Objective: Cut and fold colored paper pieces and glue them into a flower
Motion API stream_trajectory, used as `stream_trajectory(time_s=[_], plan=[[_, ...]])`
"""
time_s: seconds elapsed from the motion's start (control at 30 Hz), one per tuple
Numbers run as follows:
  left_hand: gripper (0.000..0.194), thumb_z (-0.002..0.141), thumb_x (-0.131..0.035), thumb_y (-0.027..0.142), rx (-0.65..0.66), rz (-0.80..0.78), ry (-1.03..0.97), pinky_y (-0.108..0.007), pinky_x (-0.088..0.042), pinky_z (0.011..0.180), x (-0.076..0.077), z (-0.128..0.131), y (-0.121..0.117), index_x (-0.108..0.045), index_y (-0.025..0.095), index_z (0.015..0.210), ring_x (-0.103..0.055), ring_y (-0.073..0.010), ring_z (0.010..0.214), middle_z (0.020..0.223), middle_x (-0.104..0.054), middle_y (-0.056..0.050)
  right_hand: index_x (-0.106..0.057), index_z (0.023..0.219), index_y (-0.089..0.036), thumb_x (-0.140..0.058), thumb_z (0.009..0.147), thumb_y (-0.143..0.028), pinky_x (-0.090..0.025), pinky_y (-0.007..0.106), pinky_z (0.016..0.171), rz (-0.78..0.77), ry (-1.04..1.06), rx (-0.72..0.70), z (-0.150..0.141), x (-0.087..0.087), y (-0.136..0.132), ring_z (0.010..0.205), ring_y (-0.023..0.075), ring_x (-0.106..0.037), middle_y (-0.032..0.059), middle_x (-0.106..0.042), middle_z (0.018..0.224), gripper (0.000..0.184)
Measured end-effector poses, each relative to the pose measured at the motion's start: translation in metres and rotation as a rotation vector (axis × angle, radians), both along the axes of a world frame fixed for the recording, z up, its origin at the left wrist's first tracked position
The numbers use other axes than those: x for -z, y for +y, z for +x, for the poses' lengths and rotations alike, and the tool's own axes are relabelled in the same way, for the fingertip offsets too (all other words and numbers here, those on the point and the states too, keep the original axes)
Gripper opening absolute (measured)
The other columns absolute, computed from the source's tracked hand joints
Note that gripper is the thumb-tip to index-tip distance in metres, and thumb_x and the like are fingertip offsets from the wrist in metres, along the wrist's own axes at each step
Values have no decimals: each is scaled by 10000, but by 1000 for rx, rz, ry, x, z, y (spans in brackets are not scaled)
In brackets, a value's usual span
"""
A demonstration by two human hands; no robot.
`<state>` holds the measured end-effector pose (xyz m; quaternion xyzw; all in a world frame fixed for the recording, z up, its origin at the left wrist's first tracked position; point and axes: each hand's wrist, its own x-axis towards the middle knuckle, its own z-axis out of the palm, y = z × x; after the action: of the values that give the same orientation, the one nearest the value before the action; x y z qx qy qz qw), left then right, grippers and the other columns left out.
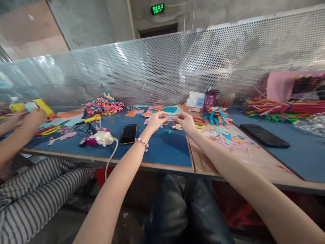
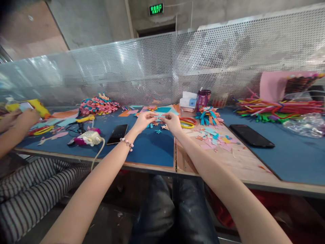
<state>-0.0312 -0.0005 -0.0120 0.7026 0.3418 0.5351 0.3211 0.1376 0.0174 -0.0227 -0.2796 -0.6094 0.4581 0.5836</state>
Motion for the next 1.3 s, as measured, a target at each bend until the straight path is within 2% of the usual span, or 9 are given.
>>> stream_trajectory(time_s=[0.3, 0.8, 1.3], plan=[[242, 746, -705, 258, -13, -17, -20, -359, -550, 769, -2, 1, 0, -663, 131, 947, -660, -182, 832, 929, -696, -98, -571, 752, -183, -826, 539, -451, -549, 317, 649, 14, -42, 8, 2, -2, -2, 600, 166, -644, 5, -654, 656, 427], [222, 750, -699, 247, -28, -17, 7, -344, -550, 746, 2, -1, 5, -674, 133, 939, -654, -160, 755, 879, -700, -78, -563, 732, -184, -851, 539, -400, -569, 349, 668, 0, -5, -41, 2, 1, 4, 589, 169, -641, 3, -646, 656, 409], [253, 746, -705, 248, -59, -42, 13, -335, -547, 742, -2, 2, -1, -702, 108, 956, -663, -171, 756, 903, -721, -107, -605, 815, -164, -828, 556, -430, -534, 284, 596, 51, -31, -46, 3, 1, 2, 572, 159, -639, 0, -651, 639, 432]])
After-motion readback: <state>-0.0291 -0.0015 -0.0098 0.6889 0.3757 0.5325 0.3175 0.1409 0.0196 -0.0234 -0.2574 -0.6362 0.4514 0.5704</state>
